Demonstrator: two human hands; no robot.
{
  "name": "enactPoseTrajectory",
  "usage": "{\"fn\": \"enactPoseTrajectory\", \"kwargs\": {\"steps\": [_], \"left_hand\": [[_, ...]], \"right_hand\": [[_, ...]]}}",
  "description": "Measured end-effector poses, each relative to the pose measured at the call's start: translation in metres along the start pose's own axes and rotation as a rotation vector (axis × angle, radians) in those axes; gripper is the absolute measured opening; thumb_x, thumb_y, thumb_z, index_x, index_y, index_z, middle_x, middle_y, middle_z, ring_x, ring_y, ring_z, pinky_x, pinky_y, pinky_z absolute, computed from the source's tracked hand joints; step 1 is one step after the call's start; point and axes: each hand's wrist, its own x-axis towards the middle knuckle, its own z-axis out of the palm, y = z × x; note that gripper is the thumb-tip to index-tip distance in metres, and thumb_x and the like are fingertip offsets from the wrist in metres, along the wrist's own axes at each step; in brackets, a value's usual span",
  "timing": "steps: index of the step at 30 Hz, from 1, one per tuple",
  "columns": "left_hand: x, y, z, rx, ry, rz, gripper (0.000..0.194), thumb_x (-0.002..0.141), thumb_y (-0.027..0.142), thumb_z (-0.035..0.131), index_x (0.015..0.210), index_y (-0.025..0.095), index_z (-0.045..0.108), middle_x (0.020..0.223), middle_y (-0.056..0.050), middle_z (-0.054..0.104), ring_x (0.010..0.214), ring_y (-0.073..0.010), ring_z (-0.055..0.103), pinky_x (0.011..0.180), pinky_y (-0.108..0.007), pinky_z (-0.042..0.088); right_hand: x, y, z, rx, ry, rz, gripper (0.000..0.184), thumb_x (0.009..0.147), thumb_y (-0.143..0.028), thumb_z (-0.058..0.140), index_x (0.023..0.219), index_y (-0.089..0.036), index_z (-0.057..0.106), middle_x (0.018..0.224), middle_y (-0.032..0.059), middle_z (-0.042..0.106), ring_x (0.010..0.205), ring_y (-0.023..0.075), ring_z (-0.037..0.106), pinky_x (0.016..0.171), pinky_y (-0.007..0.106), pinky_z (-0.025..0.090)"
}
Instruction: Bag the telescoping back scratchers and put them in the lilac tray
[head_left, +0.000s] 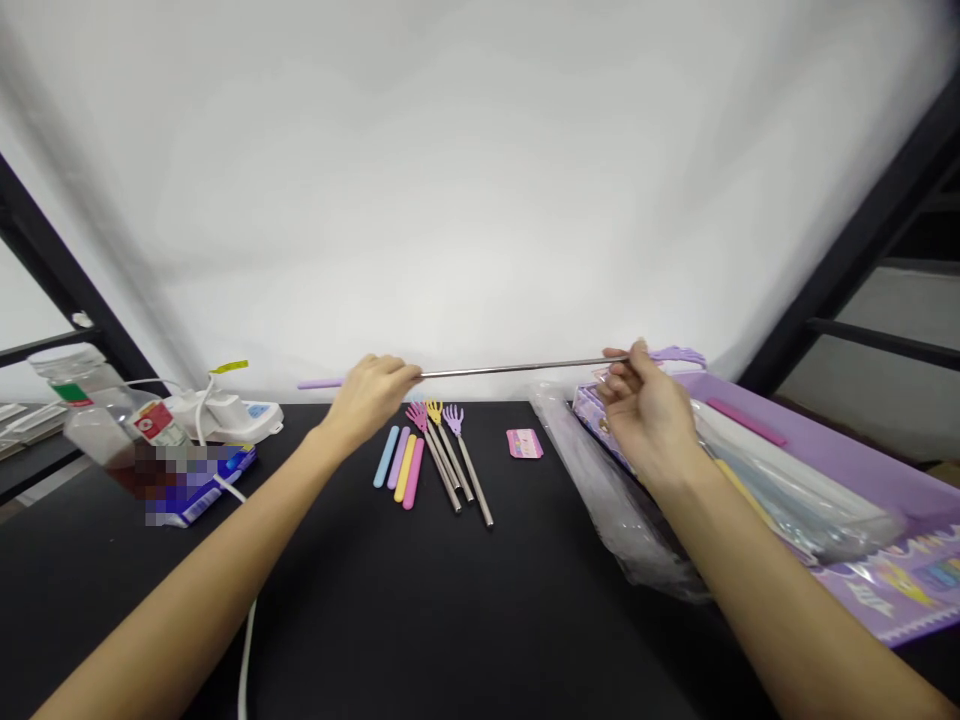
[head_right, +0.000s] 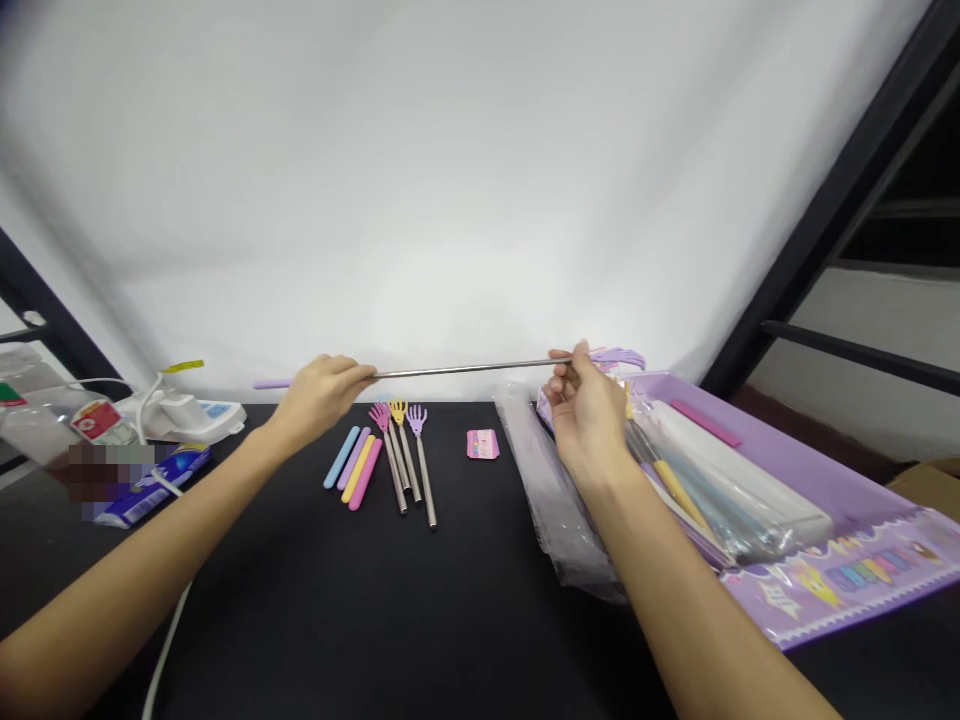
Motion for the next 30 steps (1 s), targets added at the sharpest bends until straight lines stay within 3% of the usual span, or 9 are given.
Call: {"fn": "enactPoseTrajectory", "kwargs": {"steps": [3,7,9,14,18,22,27,30], "left_hand": [[0.0,-0.003,0.001,0.007,0.037,-0.117,0.024,0.099,0.024,0.047,0.104,0.018,0.07,0.088,-0.009,0.073,0.082,-0.0234,0.066,0.076,-0.036,0.046],[0.012,0.021,0.0,-0.029,0.058,0.067,0.031,0.101,0.028,0.046,0.126,0.018,0.062,0.084,-0.007,0.072,0.079,-0.0206,0.066,0.075,-0.033,0.047],[0.016,0.024,0.002,-0.017,0.065,0.073,0.029,0.101,0.024,0.046,0.122,0.019,0.064,0.084,-0.006,0.073,0.08,-0.0197,0.067,0.074,-0.032,0.047],[0.017,0.013,0.009,0.038,0.097,-0.146,0.023,0.095,0.017,0.052,0.103,0.021,0.073,0.085,-0.008,0.075,0.08,-0.023,0.069,0.067,-0.033,0.046],[0.025,0.026,0.008,0.003,0.151,-0.043,0.03,0.097,0.015,0.05,0.121,0.018,0.067,0.084,-0.007,0.075,0.08,-0.0211,0.069,0.078,-0.035,0.047],[0.027,0.038,0.006,-0.004,0.154,0.029,0.028,0.098,0.013,0.048,0.119,0.017,0.066,0.089,-0.007,0.076,0.086,-0.0202,0.07,0.079,-0.034,0.048],[0.013,0.025,0.006,0.021,0.134,0.056,0.027,0.098,0.015,0.049,0.119,0.016,0.066,0.091,-0.007,0.076,0.085,-0.0213,0.07,0.076,-0.035,0.048],[0.0,0.006,0.006,0.039,0.135,0.033,0.03,0.098,0.02,0.051,0.127,0.018,0.062,0.089,-0.007,0.076,0.082,-0.0217,0.07,0.076,-0.035,0.048]], "right_hand": [[-0.003,0.004,0.002,0.065,0.077,-0.037,0.031,0.089,-0.04,0.067,0.072,-0.015,0.063,0.062,-0.0037,0.05,0.05,0.0045,0.043,0.045,0.014,0.041],[-0.012,0.011,0.008,0.09,0.014,0.011,0.03,0.095,-0.032,0.059,0.072,-0.013,0.065,0.065,-0.0004,0.056,0.054,0.0058,0.049,0.047,0.015,0.043],[-0.011,0.006,0.006,0.105,0.049,-0.028,0.03,0.096,-0.026,0.057,0.07,-0.013,0.063,0.069,0.0003,0.058,0.052,0.0047,0.047,0.043,0.015,0.039],[-0.001,-0.013,-0.005,0.143,0.195,-0.186,0.04,0.099,-0.032,0.052,0.066,-0.013,0.06,0.06,-0.0033,0.049,0.047,0.0039,0.039,0.04,0.015,0.034],[-0.009,-0.005,-0.001,0.134,0.108,-0.199,0.036,0.095,-0.038,0.059,0.069,-0.013,0.062,0.064,-0.0023,0.051,0.053,0.0051,0.047,0.045,0.015,0.039],[-0.018,0.011,0.002,0.113,0.068,-0.181,0.029,0.088,-0.037,0.069,0.072,-0.014,0.062,0.071,-0.0014,0.055,0.056,0.0055,0.049,0.045,0.015,0.039],[-0.017,0.015,-0.002,0.059,-0.002,-0.089,0.024,0.089,-0.033,0.067,0.074,-0.015,0.064,0.063,-0.0023,0.053,0.056,0.0068,0.05,0.048,0.016,0.042],[-0.009,0.002,-0.006,0.088,0.119,-0.115,0.029,0.097,-0.026,0.054,0.071,-0.015,0.061,0.063,-0.0023,0.054,0.051,0.0052,0.047,0.044,0.015,0.038]]}}
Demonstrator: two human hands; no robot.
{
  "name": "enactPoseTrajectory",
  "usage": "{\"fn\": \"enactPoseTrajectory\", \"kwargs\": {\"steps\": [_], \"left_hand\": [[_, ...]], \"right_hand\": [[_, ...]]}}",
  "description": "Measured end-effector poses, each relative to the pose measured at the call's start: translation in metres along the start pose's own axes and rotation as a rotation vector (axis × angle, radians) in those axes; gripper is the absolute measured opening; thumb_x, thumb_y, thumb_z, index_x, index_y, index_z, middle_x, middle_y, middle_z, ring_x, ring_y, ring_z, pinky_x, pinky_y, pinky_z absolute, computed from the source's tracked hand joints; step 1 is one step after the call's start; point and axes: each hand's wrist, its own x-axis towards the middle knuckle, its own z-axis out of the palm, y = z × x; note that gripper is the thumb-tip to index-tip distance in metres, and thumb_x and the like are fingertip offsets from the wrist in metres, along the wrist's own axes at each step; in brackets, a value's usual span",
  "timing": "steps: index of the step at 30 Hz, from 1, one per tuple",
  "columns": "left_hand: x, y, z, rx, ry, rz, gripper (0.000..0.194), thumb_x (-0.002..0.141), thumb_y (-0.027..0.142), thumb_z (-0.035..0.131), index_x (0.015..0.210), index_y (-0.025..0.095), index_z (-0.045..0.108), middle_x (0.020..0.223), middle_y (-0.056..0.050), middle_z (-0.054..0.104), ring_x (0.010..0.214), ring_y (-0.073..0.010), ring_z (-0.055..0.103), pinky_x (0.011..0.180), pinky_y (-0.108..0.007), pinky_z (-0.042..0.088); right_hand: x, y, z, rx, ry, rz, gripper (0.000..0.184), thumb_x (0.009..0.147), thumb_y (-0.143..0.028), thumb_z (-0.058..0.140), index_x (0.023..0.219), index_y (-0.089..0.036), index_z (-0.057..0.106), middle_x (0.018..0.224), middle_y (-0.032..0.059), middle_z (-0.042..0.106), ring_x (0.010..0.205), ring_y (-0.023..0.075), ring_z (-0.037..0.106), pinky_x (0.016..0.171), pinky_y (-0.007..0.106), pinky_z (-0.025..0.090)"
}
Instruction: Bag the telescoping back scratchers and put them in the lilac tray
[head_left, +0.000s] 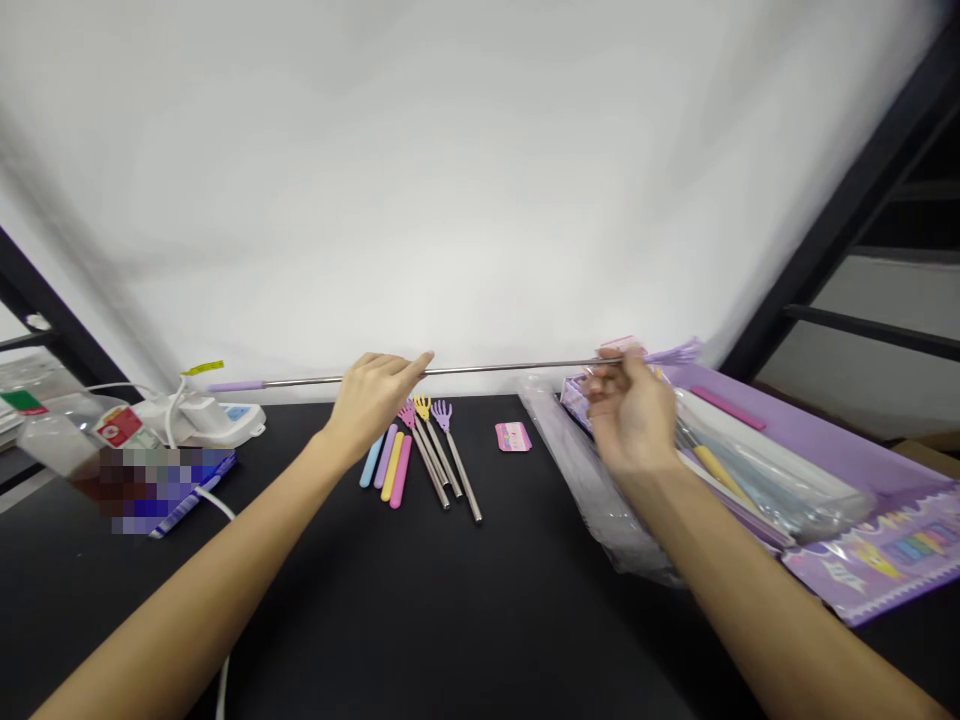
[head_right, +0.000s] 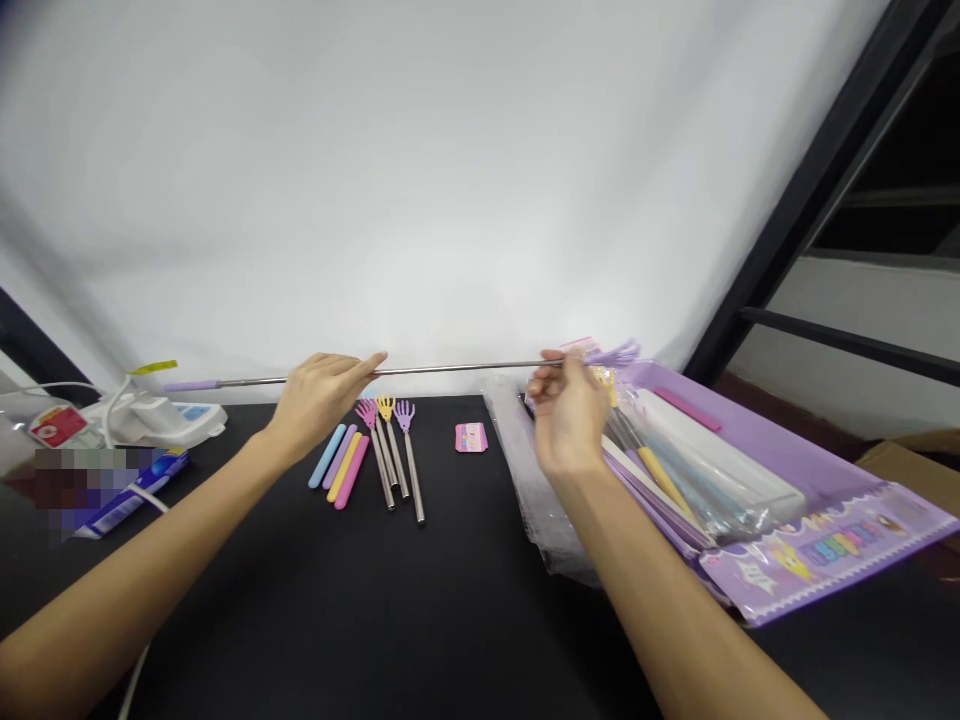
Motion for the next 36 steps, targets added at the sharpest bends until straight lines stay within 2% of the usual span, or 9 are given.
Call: {"fn": "enactPoseTrajectory", "kwargs": {"steps": [2,4,9,14,19,22,27,33,36], "left_hand": [[-0.006,-0.008,-0.001,0.022,0.006,-0.047,0.03,0.098,0.023,0.053,0.126,0.017,0.063,0.088,-0.008,0.076,0.08,-0.0228,0.07,0.076,-0.037,0.047],[-0.007,-0.006,-0.003,0.027,-0.008,-0.039,0.029,0.098,0.026,0.054,0.123,0.016,0.064,0.09,-0.01,0.076,0.081,-0.0237,0.071,0.079,-0.038,0.047],[0.003,0.015,-0.009,0.018,-0.022,0.105,0.029,0.1,0.028,0.049,0.123,0.016,0.061,0.096,-0.008,0.077,0.087,-0.0209,0.07,0.086,-0.037,0.045],[-0.003,0.001,-0.013,0.091,-0.008,0.066,0.022,0.101,0.032,0.049,0.108,0.017,0.065,0.087,-0.006,0.076,0.079,-0.0205,0.069,0.08,-0.036,0.043],[-0.005,0.008,-0.014,0.095,-0.078,0.124,0.031,0.104,0.028,0.041,0.084,0.017,0.063,0.073,-0.003,0.07,0.073,-0.0167,0.066,0.085,-0.035,0.041],[-0.01,0.005,-0.012,0.056,-0.073,0.097,0.03,0.104,0.033,0.041,0.091,0.019,0.064,0.075,-0.003,0.071,0.074,-0.017,0.066,0.083,-0.034,0.041],[-0.024,-0.013,-0.004,0.07,-0.055,-0.004,0.025,0.102,0.033,0.044,0.104,0.019,0.064,0.081,-0.005,0.071,0.07,-0.0184,0.065,0.067,-0.032,0.041],[-0.01,0.01,-0.008,0.001,-0.05,0.061,0.032,0.104,0.035,0.038,0.093,0.019,0.064,0.073,-0.003,0.063,0.066,-0.0151,0.06,0.052,-0.028,0.032],[-0.012,0.007,-0.011,0.051,-0.047,0.03,0.031,0.104,0.038,0.039,0.096,0.021,0.064,0.076,-0.002,0.063,0.061,-0.0139,0.058,0.049,-0.027,0.026]], "right_hand": [[0.003,-0.005,0.001,0.033,0.131,-0.066,0.035,0.101,-0.021,0.044,0.069,-0.015,0.057,0.061,-0.0035,0.052,0.048,0.0049,0.043,0.041,0.015,0.034],[-0.001,-0.001,0.006,0.039,0.151,-0.081,0.035,0.101,-0.018,0.042,0.069,-0.016,0.056,0.059,-0.0046,0.049,0.048,0.0058,0.044,0.041,0.015,0.034],[-0.021,0.023,0.017,0.018,-0.138,0.078,0.02,0.092,-0.018,0.059,0.073,-0.015,0.062,0.07,-0.0002,0.059,0.057,0.008,0.053,0.049,0.018,0.044],[-0.004,0.014,0.009,0.048,0.004,0.008,0.022,0.091,-0.013,0.059,0.069,-0.014,0.059,0.075,-0.0015,0.056,0.057,0.0043,0.047,0.046,0.014,0.039],[-0.007,0.021,0.009,0.029,-0.17,0.065,0.016,0.083,-0.019,0.072,0.071,-0.015,0.062,0.081,-0.0006,0.057,0.064,0.0054,0.05,0.051,0.014,0.044],[-0.008,0.023,0.008,-0.005,-0.24,0.098,0.014,0.08,-0.019,0.075,0.072,-0.014,0.065,0.087,0.0011,0.061,0.065,0.0051,0.051,0.052,0.014,0.045],[0.001,0.018,0.007,-0.041,-0.204,0.066,0.015,0.08,-0.022,0.076,0.072,-0.015,0.066,0.082,-0.0009,0.061,0.061,0.0041,0.051,0.054,0.015,0.046],[-0.022,0.033,0.019,-0.134,-0.412,0.281,0.02,0.068,-0.025,0.086,0.072,-0.015,0.068,0.09,0.0025,0.069,0.068,0.0075,0.058,0.062,0.02,0.052],[-0.017,0.032,0.013,-0.164,-0.362,0.273,0.024,0.064,-0.026,0.088,0.075,-0.015,0.07,0.084,0.0006,0.068,0.061,0.0055,0.055,0.055,0.018,0.049]]}}
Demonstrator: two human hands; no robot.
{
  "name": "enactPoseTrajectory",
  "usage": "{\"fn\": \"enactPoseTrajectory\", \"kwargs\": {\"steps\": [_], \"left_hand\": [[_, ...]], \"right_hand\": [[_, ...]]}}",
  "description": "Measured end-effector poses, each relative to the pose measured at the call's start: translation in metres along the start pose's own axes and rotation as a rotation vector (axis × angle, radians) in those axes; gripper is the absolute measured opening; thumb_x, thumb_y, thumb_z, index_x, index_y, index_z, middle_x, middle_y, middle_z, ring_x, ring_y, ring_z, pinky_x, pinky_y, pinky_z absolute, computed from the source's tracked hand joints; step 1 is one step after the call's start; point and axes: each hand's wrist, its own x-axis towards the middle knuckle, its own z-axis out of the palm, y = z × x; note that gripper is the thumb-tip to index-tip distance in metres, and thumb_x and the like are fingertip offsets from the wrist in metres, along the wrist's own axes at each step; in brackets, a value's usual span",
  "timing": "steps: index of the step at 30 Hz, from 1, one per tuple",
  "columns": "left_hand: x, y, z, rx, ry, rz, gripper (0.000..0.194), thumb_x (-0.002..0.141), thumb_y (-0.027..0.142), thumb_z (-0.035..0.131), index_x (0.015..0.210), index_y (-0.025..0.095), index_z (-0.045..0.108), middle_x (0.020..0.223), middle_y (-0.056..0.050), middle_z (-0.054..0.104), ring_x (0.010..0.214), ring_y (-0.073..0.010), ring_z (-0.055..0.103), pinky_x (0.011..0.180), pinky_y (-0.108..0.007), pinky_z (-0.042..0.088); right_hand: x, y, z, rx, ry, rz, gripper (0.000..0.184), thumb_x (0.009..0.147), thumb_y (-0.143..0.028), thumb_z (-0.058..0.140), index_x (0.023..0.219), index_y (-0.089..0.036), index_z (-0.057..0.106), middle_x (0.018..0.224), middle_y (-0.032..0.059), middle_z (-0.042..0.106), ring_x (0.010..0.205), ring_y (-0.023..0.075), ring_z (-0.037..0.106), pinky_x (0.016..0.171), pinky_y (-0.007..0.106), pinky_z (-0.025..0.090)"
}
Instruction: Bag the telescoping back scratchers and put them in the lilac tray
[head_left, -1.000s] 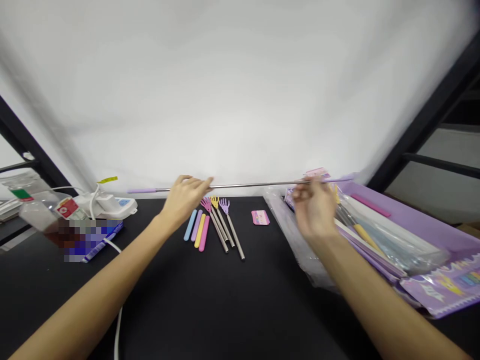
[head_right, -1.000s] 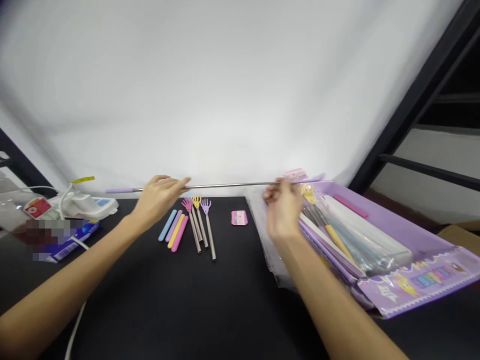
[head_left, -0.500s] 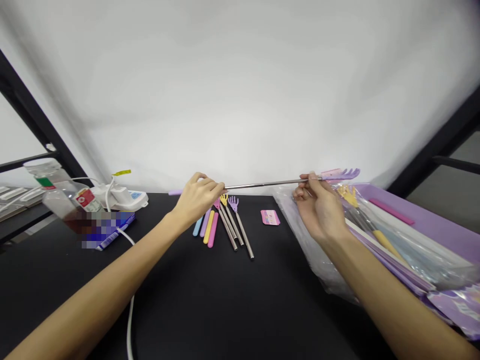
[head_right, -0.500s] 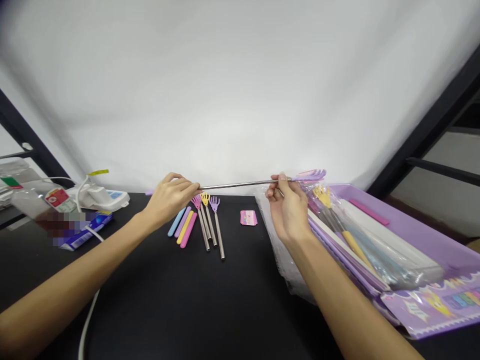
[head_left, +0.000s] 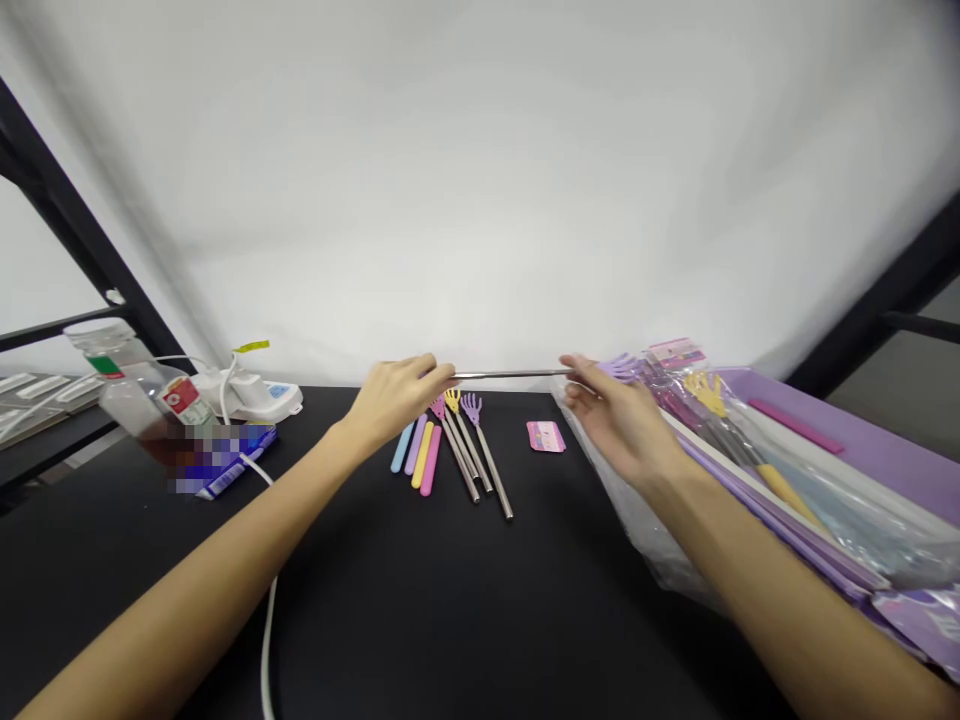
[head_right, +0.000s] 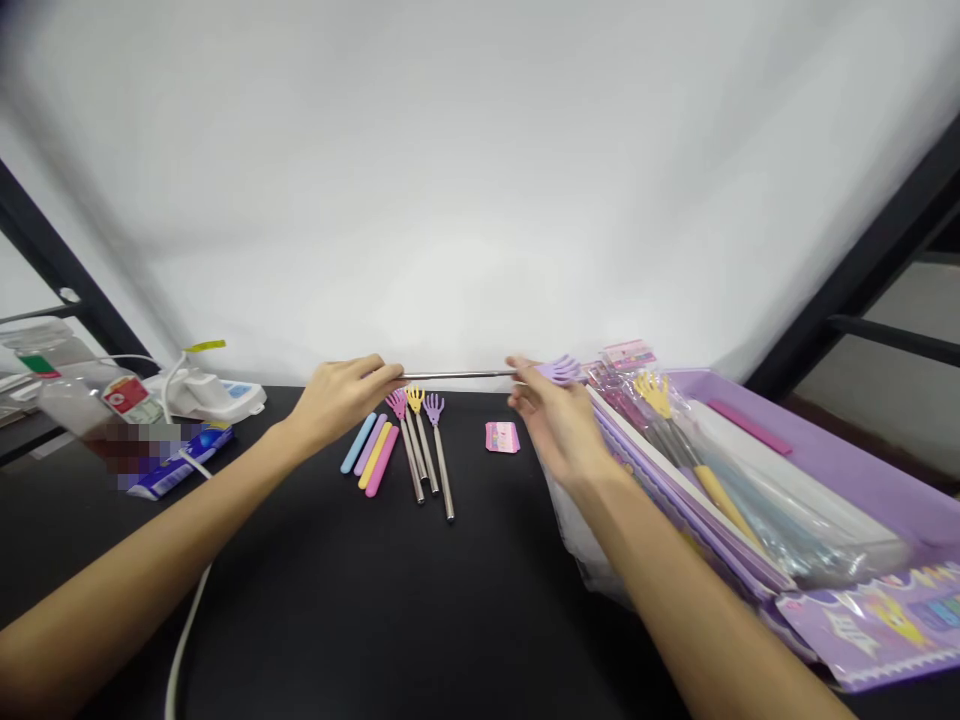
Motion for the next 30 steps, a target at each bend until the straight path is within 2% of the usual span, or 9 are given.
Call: {"fn": "enactPoseTrajectory", "kwargs": {"steps": [2,5,9,13,17,19,21,24,30], "left_hand": [[-0.006,-0.008,-0.001,0.024,-0.01,-0.018,0.029,0.103,0.038,0.041,0.098,0.022,0.064,0.079,-0.003,0.065,0.059,-0.0138,0.057,0.048,-0.028,0.026],[-0.012,-0.015,-0.004,0.015,-0.022,-0.019,0.03,0.103,0.037,0.04,0.098,0.021,0.065,0.079,-0.003,0.065,0.062,-0.0141,0.058,0.049,-0.027,0.027],[-0.007,-0.01,-0.01,-0.009,-0.048,-0.009,0.035,0.104,0.037,0.037,0.095,0.02,0.066,0.074,-0.004,0.064,0.061,-0.0145,0.058,0.048,-0.027,0.027],[0.006,0.003,-0.017,-0.13,-0.107,0.008,0.036,0.104,0.037,0.036,0.098,0.019,0.067,0.079,-0.005,0.066,0.061,-0.0152,0.059,0.05,-0.027,0.034],[0.019,0.015,-0.031,-0.418,-0.207,-0.014,0.036,0.103,0.036,0.038,0.096,0.017,0.068,0.079,-0.006,0.068,0.067,-0.0166,0.063,0.059,-0.027,0.042],[0.022,0.019,-0.038,-0.593,-0.236,-0.039,0.034,0.103,0.035,0.039,0.105,0.018,0.069,0.083,-0.005,0.07,0.07,-0.0161,0.063,0.063,-0.027,0.044],[0.023,0.021,-0.042,-0.728,-0.263,-0.049,0.035,0.103,0.034,0.037,0.117,0.02,0.066,0.089,-0.003,0.072,0.072,-0.0144,0.063,0.066,-0.025,0.046],[0.021,0.02,-0.04,-0.791,-0.309,-0.058,0.035,0.103,0.033,0.037,0.118,0.022,0.066,0.095,-0.002,0.074,0.076,-0.0133,0.064,0.068,-0.024,0.047],[0.012,0.019,-0.024,-0.719,-0.408,-0.074,0.031,0.099,0.037,0.045,0.11,0.023,0.071,0.09,-0.003,0.075,0.074,-0.0158,0.067,0.069,-0.026,0.049]], "right_hand": [[0.005,-0.005,-0.01,-0.062,0.074,-0.056,0.026,0.062,-0.027,0.089,0.073,-0.014,0.07,0.072,-0.0021,0.064,0.055,0.0048,0.052,0.05,0.017,0.046],[0.01,-0.012,-0.021,-0.355,0.141,-0.176,0.025,0.061,-0.027,0.089,0.071,-0.013,0.071,0.065,-0.0013,0.064,0.053,0.0076,0.057,0.052,0.02,0.049],[0.004,-0.013,-0.017,-0.677,0.169,-0.278,0.019,0.07,-0.03,0.083,0.077,-0.014,0.074,0.062,0.0013,0.068,0.056,0.0146,0.065,0.06,0.028,0.053],[-0.005,-0.002,-0.007,-0.71,0.022,-0.409,0.016,0.073,-0.032,0.08,0.074,-0.017,0.075,0.064,0.0018,0.068,0.058,0.0168,0.065,0.061,0.03,0.053],[-0.011,0.003,-0.003,-0.814,-0.149,-0.62,0.011,0.082,-0.032,0.072,0.08,-0.023,0.078,0.079,0.0022,0.069,0.064,0.0158,0.063,0.064,0.03,0.052],[-0.012,-0.005,-0.004,-0.88,-0.185,-0.682,0.011,0.085,-0.031,0.069,0.088,-0.026,0.079,0.084,0.0024,0.07,0.068,0.0162,0.064,0.067,0.031,0.053],[-0.011,-0.016,-0.008,-0.917,-0.23,-0.662,0.022,0.084,-0.032,0.07,0.104,-0.027,0.077,0.088,0.0026,0.072,0.073,0.0172,0.066,0.072,0.032,0.054],[-0.007,-0.034,-0.02,-1.031,-0.265,-0.475,0.052,0.08,-0.034,0.074,0.129,-0.024,0.065,0.094,0.0036,0.075,0.077,0.02,0.071,0.075,0.035,0.057],[0.004,-0.04,-0.053,-1.695,-0.228,-0.217,0.03,0.078,-0.027,0.068,0.106,-0.019,0.075,0.093,0.0062,0.078,0.09,0.0274,0.073,0.081,0.037,0.054]]}}
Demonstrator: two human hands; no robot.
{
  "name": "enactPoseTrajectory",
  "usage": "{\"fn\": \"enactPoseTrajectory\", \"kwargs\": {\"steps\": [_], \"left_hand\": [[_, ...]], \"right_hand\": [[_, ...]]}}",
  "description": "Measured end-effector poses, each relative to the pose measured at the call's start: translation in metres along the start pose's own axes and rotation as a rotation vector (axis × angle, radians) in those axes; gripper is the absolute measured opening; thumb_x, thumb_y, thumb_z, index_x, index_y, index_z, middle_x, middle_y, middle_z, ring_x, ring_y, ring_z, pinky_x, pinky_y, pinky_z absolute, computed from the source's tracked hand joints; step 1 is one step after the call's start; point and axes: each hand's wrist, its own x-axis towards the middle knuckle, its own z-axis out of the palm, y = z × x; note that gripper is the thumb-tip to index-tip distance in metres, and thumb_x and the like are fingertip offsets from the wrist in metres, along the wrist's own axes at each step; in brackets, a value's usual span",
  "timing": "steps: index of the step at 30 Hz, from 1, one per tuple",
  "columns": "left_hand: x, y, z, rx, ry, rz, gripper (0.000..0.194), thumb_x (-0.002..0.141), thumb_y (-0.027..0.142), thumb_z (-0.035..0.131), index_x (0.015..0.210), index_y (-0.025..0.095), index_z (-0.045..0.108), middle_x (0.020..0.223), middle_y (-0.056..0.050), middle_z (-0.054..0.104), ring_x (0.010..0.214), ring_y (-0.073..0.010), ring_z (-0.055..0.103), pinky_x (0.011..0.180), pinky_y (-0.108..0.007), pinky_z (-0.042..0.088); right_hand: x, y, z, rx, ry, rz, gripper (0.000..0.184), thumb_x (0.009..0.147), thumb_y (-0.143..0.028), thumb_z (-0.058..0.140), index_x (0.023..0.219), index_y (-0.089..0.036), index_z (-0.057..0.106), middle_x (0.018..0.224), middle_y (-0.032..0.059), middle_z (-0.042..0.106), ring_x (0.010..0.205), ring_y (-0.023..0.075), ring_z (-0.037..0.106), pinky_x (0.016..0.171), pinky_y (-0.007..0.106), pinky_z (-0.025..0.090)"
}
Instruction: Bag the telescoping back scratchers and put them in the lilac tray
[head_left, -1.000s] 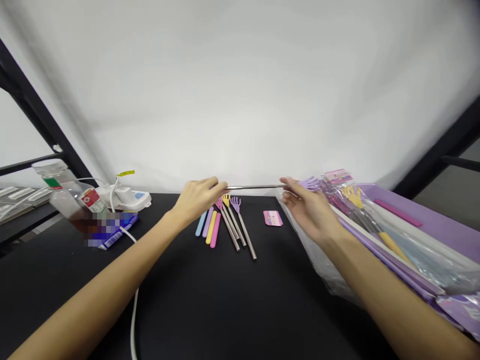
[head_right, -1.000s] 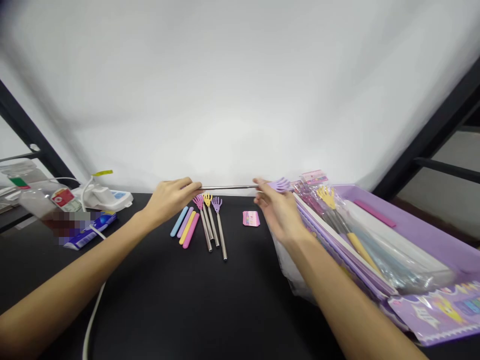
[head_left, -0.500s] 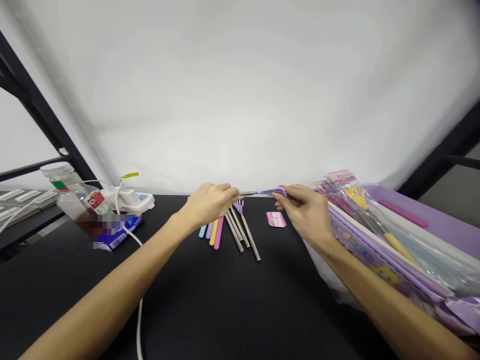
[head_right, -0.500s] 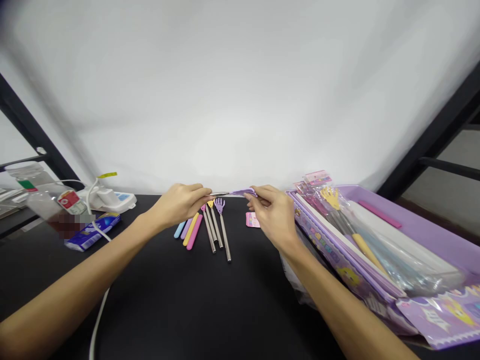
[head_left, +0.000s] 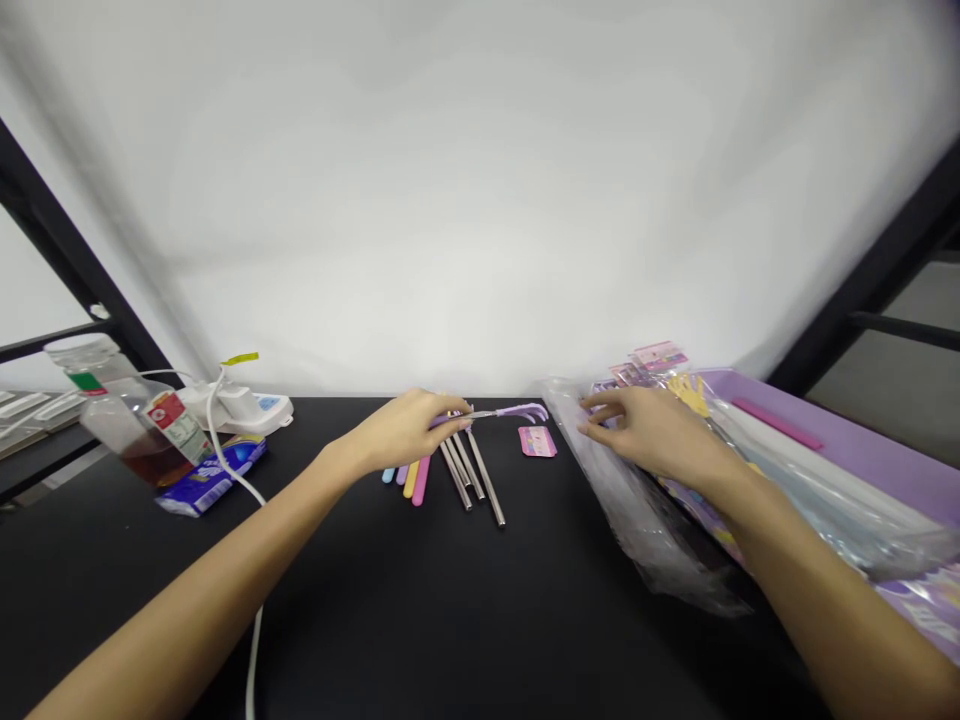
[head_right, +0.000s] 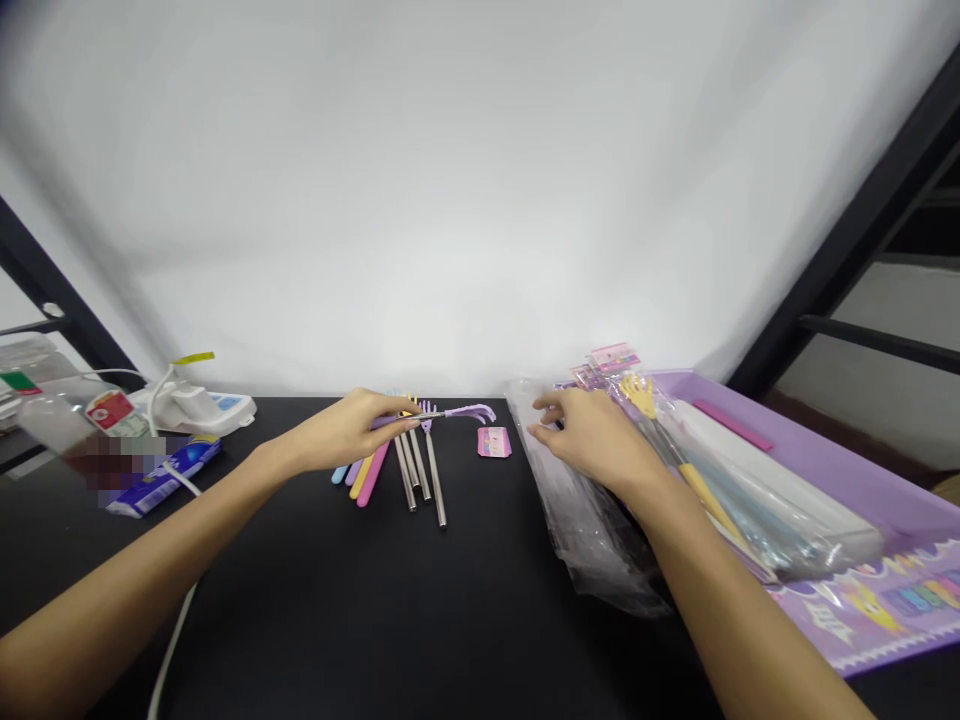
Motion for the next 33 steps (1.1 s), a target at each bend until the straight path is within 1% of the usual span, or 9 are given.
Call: {"fn": "enactPoseTrajectory", "kwargs": {"steps": [3,8,13,17,23,25,28,30,33], "left_hand": [[0.0,-0.002,0.006,0.031,-0.011,-0.014,0.031,0.099,0.036,0.046,0.111,0.023,0.071,0.09,-0.003,0.076,0.075,-0.0166,0.069,0.068,-0.025,0.049],[0.0,-0.001,0.011,0.044,-0.032,-0.034,0.028,0.098,0.036,0.048,0.108,0.025,0.072,0.083,-0.001,0.074,0.07,-0.0152,0.067,0.067,-0.025,0.047],[-0.002,0.0,0.011,0.033,-0.039,-0.039,0.028,0.098,0.036,0.048,0.108,0.025,0.072,0.081,-0.001,0.073,0.068,-0.0153,0.065,0.066,-0.025,0.047],[-0.003,0.001,0.012,0.024,-0.023,-0.02,0.03,0.099,0.036,0.046,0.11,0.023,0.071,0.085,-0.003,0.074,0.071,-0.0163,0.067,0.069,-0.027,0.049],[-0.002,0.011,0.015,-0.048,-0.012,-0.053,0.03,0.099,0.036,0.046,0.106,0.021,0.07,0.084,-0.003,0.072,0.073,-0.0167,0.065,0.069,-0.028,0.048],[0.0,0.017,0.017,-0.157,-0.012,-0.122,0.031,0.099,0.038,0.045,0.105,0.019,0.068,0.074,-0.002,0.068,0.062,-0.0143,0.063,0.062,-0.027,0.048],[0.003,0.026,0.021,-0.531,-0.056,-0.317,0.033,0.098,0.044,0.044,0.101,0.016,0.061,0.064,0.0,0.063,0.049,-0.0133,0.061,0.052,-0.025,0.049],[0.007,0.032,0.024,-0.858,-0.049,-0.427,0.032,0.098,0.046,0.046,0.095,0.016,0.058,0.071,-0.004,0.067,0.06,-0.0172,0.069,0.058,-0.029,0.056],[0.011,0.038,0.029,-1.274,0.05,-0.459,0.028,0.096,0.042,0.055,0.087,0.015,0.06,0.102,-0.012,0.071,0.097,-0.0228,0.071,0.087,-0.038,0.058]], "right_hand": [[0.0,0.006,0.011,-0.09,-0.099,0.054,0.038,0.074,-0.028,0.07,0.111,-0.019,0.073,0.101,0.0078,0.078,0.094,0.0285,0.072,0.081,0.037,0.053],[0.0,0.0,0.019,-0.155,-0.194,0.093,0.051,0.071,-0.016,0.065,0.122,-0.016,0.068,0.102,0.0085,0.077,0.101,0.0288,0.07,0.083,0.037,0.052],[-0.001,-0.006,0.017,-0.185,-0.184,0.121,0.054,0.075,-0.033,0.068,0.126,-0.013,0.066,0.108,0.0123,0.076,0.103,0.032,0.069,0.087,0.041,0.051],[0.0,-0.003,0.019,-0.187,-0.192,0.107,0.052,0.074,-0.022,0.064,0.125,-0.012,0.067,0.104,0.0119,0.076,0.101,0.03,0.07,0.087,0.038,0.051],[0.0,-0.002,0.017,-0.233,-0.113,0.163,0.043,0.074,-0.015,0.059,0.115,-0.018,0.073,0.101,0.0111,0.077,0.098,0.0302,0.071,0.079,0.036,0.05],[-0.002,-0.007,0.013,-0.278,-0.065,0.186,0.037,0.075,-0.016,0.059,0.109,-0.02,0.075,0.101,0.0115,0.077,0.096,0.0322,0.071,0.074,0.037,0.049],[-0.006,-0.018,0.006,-0.343,0.061,0.212,0.029,0.079,-0.018,0.057,0.1,-0.021,0.077,0.093,0.0114,0.077,0.093,0.0342,0.071,0.068,0.037,0.046],[-0.008,-0.025,0.005,-0.351,0.181,0.173,0.028,0.082,-0.02,0.055,0.099,-0.02,0.077,0.09,0.011,0.077,0.089,0.0325,0.071,0.066,0.036,0.044],[-0.012,-0.034,0.01,-0.309,0.341,-0.039,0.027,0.088,-0.021,0.052,0.101,-0.02,0.076,0.093,0.0084,0.077,0.085,0.0266,0.07,0.065,0.033,0.043]]}}
